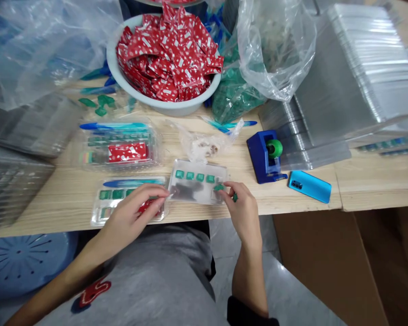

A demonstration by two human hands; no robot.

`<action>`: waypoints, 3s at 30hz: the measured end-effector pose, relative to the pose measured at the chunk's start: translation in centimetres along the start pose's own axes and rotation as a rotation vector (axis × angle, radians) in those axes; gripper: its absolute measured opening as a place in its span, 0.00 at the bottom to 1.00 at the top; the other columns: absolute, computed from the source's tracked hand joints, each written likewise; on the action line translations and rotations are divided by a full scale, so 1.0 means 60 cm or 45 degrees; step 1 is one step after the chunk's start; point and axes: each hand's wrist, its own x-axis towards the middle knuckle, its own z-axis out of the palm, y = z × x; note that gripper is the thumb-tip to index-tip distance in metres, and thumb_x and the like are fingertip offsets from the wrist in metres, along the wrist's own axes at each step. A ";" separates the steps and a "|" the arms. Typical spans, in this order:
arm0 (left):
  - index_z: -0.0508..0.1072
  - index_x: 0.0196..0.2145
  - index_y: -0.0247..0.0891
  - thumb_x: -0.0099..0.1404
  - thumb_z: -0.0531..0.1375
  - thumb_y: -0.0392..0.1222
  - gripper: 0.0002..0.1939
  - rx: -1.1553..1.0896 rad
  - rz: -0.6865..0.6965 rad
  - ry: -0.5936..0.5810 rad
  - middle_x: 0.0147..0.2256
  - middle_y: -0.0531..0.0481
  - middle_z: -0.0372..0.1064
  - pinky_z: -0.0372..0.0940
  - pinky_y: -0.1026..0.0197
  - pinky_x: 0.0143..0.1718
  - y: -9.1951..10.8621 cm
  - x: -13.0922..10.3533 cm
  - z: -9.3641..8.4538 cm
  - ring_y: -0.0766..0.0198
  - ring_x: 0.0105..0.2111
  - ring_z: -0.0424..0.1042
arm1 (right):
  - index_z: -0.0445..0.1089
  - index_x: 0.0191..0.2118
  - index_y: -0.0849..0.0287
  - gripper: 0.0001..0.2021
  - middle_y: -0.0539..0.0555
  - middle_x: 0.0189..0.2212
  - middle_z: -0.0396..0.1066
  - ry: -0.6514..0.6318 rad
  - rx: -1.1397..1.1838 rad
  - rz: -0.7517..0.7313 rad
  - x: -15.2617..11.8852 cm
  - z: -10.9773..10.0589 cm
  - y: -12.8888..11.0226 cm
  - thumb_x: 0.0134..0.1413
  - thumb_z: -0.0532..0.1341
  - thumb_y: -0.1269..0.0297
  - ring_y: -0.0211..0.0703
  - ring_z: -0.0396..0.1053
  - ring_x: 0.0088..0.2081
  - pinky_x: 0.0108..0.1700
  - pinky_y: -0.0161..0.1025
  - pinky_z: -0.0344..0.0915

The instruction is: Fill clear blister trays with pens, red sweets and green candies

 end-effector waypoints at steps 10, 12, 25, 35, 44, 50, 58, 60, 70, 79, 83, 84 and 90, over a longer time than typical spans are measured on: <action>0.71 0.43 0.40 0.70 0.54 0.34 0.07 -0.130 -0.050 -0.032 0.39 0.50 0.73 0.70 0.64 0.41 0.017 0.005 0.004 0.66 0.40 0.74 | 0.75 0.40 0.57 0.05 0.49 0.28 0.69 -0.064 0.232 -0.150 -0.019 0.008 -0.047 0.60 0.62 0.68 0.38 0.68 0.29 0.32 0.36 0.66; 0.71 0.45 0.41 0.70 0.55 0.35 0.08 -0.284 -0.086 -0.033 0.39 0.51 0.73 0.70 0.66 0.40 0.027 0.010 0.004 0.68 0.39 0.75 | 0.75 0.43 0.55 0.08 0.49 0.31 0.72 -0.077 0.396 -0.276 -0.027 0.014 -0.080 0.61 0.61 0.72 0.37 0.70 0.31 0.33 0.35 0.68; 0.69 0.46 0.40 0.67 0.59 0.33 0.10 -0.342 0.048 0.093 0.43 0.51 0.73 0.71 0.67 0.47 0.060 0.019 -0.016 0.69 0.45 0.74 | 0.73 0.45 0.49 0.14 0.47 0.37 0.74 -0.043 0.888 -0.176 -0.047 0.035 -0.135 0.55 0.67 0.73 0.28 0.62 0.21 0.21 0.28 0.62; 0.69 0.45 0.36 0.71 0.55 0.37 0.06 0.108 0.208 0.136 0.38 0.49 0.73 0.73 0.66 0.40 0.051 0.017 -0.009 0.67 0.39 0.75 | 0.73 0.36 0.55 0.04 0.47 0.32 0.72 -0.211 1.017 0.059 -0.036 0.047 -0.135 0.55 0.64 0.71 0.25 0.61 0.16 0.16 0.24 0.61; 0.66 0.40 0.33 0.71 0.50 0.31 0.06 0.402 0.315 0.124 0.33 0.46 0.73 0.72 0.63 0.33 0.035 0.010 -0.002 0.63 0.32 0.74 | 0.69 0.34 0.56 0.05 0.48 0.30 0.70 -0.213 0.517 -0.258 -0.032 0.062 -0.125 0.56 0.58 0.74 0.36 0.69 0.31 0.34 0.32 0.68; 0.66 0.42 0.35 0.67 0.51 0.28 0.09 0.359 0.239 0.133 0.33 0.48 0.73 0.72 0.62 0.34 0.029 0.005 -0.008 0.63 0.33 0.73 | 0.64 0.36 0.57 0.08 0.49 0.31 0.67 -0.198 0.324 -0.531 -0.045 0.065 -0.129 0.57 0.55 0.78 0.36 0.68 0.33 0.35 0.32 0.67; 0.67 0.44 0.36 0.67 0.54 0.30 0.09 0.164 0.265 0.323 0.36 0.47 0.73 0.73 0.64 0.37 0.028 -0.010 -0.009 0.65 0.37 0.74 | 0.64 0.39 0.58 0.08 0.53 0.32 0.71 0.089 0.045 -0.859 -0.062 0.066 -0.155 0.60 0.55 0.79 0.38 0.71 0.32 0.31 0.33 0.69; 0.68 0.43 0.37 0.66 0.55 0.30 0.09 0.075 0.222 0.417 0.37 0.47 0.73 0.73 0.63 0.39 0.029 -0.013 -0.008 0.65 0.37 0.74 | 0.65 0.38 0.60 0.07 0.55 0.32 0.72 0.127 0.030 -0.917 -0.064 0.066 -0.162 0.60 0.55 0.78 0.39 0.71 0.31 0.30 0.33 0.69; 0.65 0.34 0.41 0.69 0.55 0.32 0.06 -0.032 0.334 0.447 0.38 0.51 0.68 0.76 0.62 0.40 0.043 -0.009 -0.035 0.67 0.40 0.73 | 0.68 0.53 0.52 0.16 0.51 0.46 0.72 -0.259 0.747 -0.509 -0.064 0.028 -0.159 0.59 0.66 0.67 0.38 0.70 0.47 0.47 0.35 0.72; 0.67 0.39 0.42 0.70 0.53 0.32 0.07 -0.015 0.292 0.233 0.34 0.52 0.70 0.74 0.65 0.33 0.038 -0.007 -0.039 0.69 0.34 0.74 | 0.69 0.48 0.52 0.13 0.49 0.41 0.72 -0.344 0.723 -0.452 -0.052 0.038 -0.163 0.59 0.65 0.71 0.36 0.70 0.42 0.44 0.34 0.71; 0.69 0.43 0.41 0.70 0.54 0.32 0.07 -0.159 0.166 0.174 0.36 0.52 0.73 0.74 0.66 0.38 0.030 -0.018 -0.023 0.69 0.37 0.75 | 0.69 0.47 0.53 0.11 0.50 0.41 0.73 -0.334 0.675 -0.416 -0.059 0.042 -0.147 0.60 0.65 0.71 0.38 0.71 0.41 0.40 0.35 0.70; 0.69 0.45 0.41 0.70 0.55 0.32 0.08 -0.200 0.134 0.158 0.38 0.51 0.74 0.74 0.66 0.40 0.029 -0.022 -0.017 0.69 0.39 0.76 | 0.69 0.46 0.52 0.10 0.50 0.41 0.73 -0.324 0.667 -0.385 -0.059 0.042 -0.139 0.60 0.65 0.70 0.38 0.71 0.40 0.38 0.35 0.70; 0.70 0.49 0.43 0.67 0.56 0.28 0.16 -0.157 -0.029 0.213 0.46 0.51 0.73 0.72 0.61 0.48 0.022 -0.027 -0.002 0.66 0.47 0.73 | 0.72 0.40 0.54 0.04 0.51 0.38 0.73 0.106 0.202 -0.013 -0.025 0.012 -0.042 0.59 0.64 0.64 0.37 0.64 0.26 0.29 0.37 0.65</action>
